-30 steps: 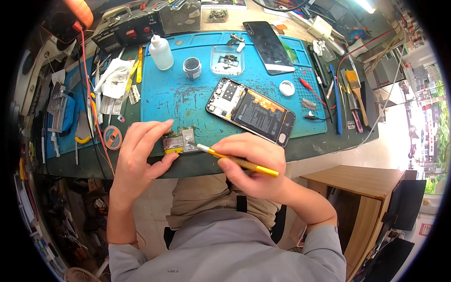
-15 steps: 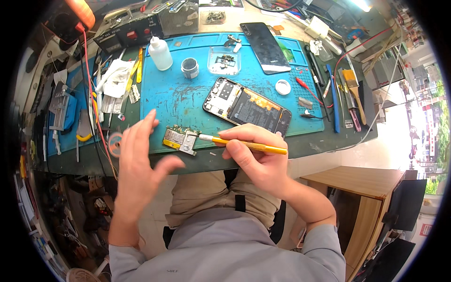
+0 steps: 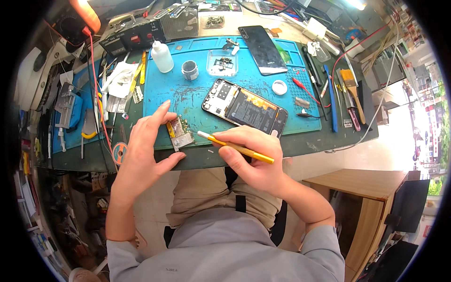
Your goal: The person applies a grey paste to a small electronic component using a brush and then places a yellow adhesive strip on it. They subsequently use a black tool to clean the interior of a disassembled smartphone chassis before reapplying the paste to the component.
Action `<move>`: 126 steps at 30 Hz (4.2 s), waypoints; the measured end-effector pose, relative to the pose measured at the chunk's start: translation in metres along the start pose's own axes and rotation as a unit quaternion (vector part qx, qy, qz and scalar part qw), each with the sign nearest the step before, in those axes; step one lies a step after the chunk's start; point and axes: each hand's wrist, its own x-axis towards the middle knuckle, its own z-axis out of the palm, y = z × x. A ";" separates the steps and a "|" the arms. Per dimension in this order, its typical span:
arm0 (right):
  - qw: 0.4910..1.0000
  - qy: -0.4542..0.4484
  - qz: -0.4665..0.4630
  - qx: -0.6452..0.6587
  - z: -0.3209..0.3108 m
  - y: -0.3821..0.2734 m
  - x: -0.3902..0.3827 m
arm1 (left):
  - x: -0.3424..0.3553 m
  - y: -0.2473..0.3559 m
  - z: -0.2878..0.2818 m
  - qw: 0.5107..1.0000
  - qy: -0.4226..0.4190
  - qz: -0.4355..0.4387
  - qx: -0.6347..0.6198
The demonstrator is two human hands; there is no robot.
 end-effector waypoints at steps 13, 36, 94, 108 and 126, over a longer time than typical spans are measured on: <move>0.993 -0.016 -0.104 -0.047 0.000 0.005 -0.003 | -0.033 0.016 -0.032 0.979 0.051 -0.082 0.181; 0.994 0.000 -0.093 -0.061 0.003 0.005 -0.001 | -0.019 0.014 0.012 0.993 0.071 -0.044 0.081; 0.902 -0.016 -0.316 -0.295 0.019 0.016 -0.005 | -0.014 0.000 0.015 0.995 0.087 -0.023 0.048; 0.926 -0.051 -0.278 -0.251 0.017 0.012 -0.001 | -0.014 0.001 0.026 0.988 0.131 -0.023 0.082; 0.914 -0.058 -0.294 -0.273 0.016 0.013 -0.003 | -0.014 0.001 0.024 0.987 0.130 -0.028 0.085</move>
